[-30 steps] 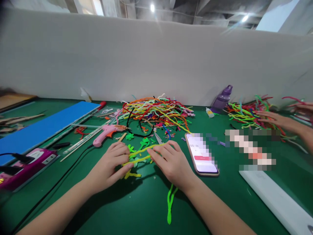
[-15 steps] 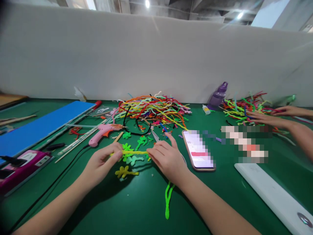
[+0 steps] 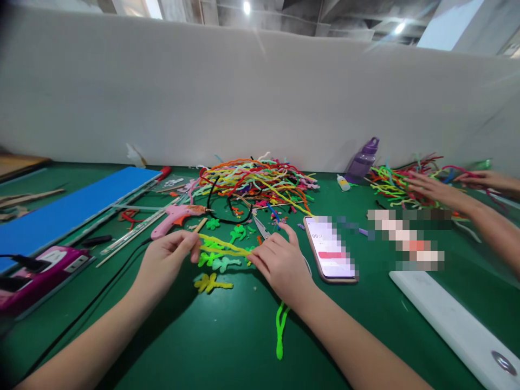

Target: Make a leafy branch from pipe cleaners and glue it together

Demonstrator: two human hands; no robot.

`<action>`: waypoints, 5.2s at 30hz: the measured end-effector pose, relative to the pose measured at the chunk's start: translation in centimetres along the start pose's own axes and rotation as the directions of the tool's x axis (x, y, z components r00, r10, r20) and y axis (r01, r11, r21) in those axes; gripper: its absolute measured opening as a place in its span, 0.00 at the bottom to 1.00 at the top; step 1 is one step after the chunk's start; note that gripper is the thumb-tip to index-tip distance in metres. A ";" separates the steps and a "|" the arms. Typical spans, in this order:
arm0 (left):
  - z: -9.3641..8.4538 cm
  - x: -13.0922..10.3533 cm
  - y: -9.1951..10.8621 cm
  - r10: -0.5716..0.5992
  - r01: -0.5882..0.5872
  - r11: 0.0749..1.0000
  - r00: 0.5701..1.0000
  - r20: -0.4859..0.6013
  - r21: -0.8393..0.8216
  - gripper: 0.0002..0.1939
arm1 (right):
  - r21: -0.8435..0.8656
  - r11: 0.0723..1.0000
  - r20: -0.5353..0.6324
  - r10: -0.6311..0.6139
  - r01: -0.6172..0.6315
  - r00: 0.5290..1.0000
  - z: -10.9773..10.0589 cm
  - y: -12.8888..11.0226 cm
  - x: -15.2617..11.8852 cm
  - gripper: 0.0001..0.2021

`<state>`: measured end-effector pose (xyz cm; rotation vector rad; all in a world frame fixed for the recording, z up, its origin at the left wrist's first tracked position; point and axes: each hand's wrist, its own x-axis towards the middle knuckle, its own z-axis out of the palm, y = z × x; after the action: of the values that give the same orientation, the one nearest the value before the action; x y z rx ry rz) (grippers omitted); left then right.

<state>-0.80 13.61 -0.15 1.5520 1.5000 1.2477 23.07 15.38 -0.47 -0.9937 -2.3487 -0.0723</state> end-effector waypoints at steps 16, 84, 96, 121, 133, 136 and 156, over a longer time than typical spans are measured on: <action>-0.2 0.5 -0.5 -0.100 0.093 0.993 0.989 -0.107 -0.068 0.18 | 0.188 0.964 0.090 0.175 -0.189 0.981 0.6 0.1 -0.2 0.08; 0.8 -0.3 -0.4 -0.096 0.289 0.748 0.938 0.334 -0.598 0.07 | 0.646 0.293 0.608 0.361 -0.704 0.708 -0.5 -1.8 0.7 0.11; 0.8 -0.2 -0.3 -0.122 0.255 0.730 0.961 0.247 -0.634 0.09 | 0.644 0.232 0.654 0.328 -0.729 0.681 -0.8 -2.3 0.7 0.13; 0.4 0.0 0.0 -0.158 0.241 0.690 0.970 0.182 -0.682 0.08 | 0.698 0.258 0.575 0.353 -0.668 0.738 -0.9 -2.1 0.6 0.17; 0.7 -0.7 -0.2 0.023 0.239 0.830 0.888 0.458 -0.505 0.11 | 0.648 0.320 0.684 0.156 -0.691 0.713 -1.4 -3.1 0.4 0.11; 0.7 -0.7 -0.1 0.037 0.212 0.859 0.882 0.469 -0.467 0.11 | 0.636 0.331 0.682 0.181 -0.697 0.709 -1.5 -3.0 0.5 0.13; 0.7 -0.2 -0.6 -0.032 0.211 0.822 0.944 0.327 -0.529 0.07 | 0.588 0.211 0.793 0.043 -0.781 0.608 -1.6 -2.8 0.5 0.12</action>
<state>-0.40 13.60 -1.00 1.1619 0.9035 1.1676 21.70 13.26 1.59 -1.0691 -1.8116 1.9771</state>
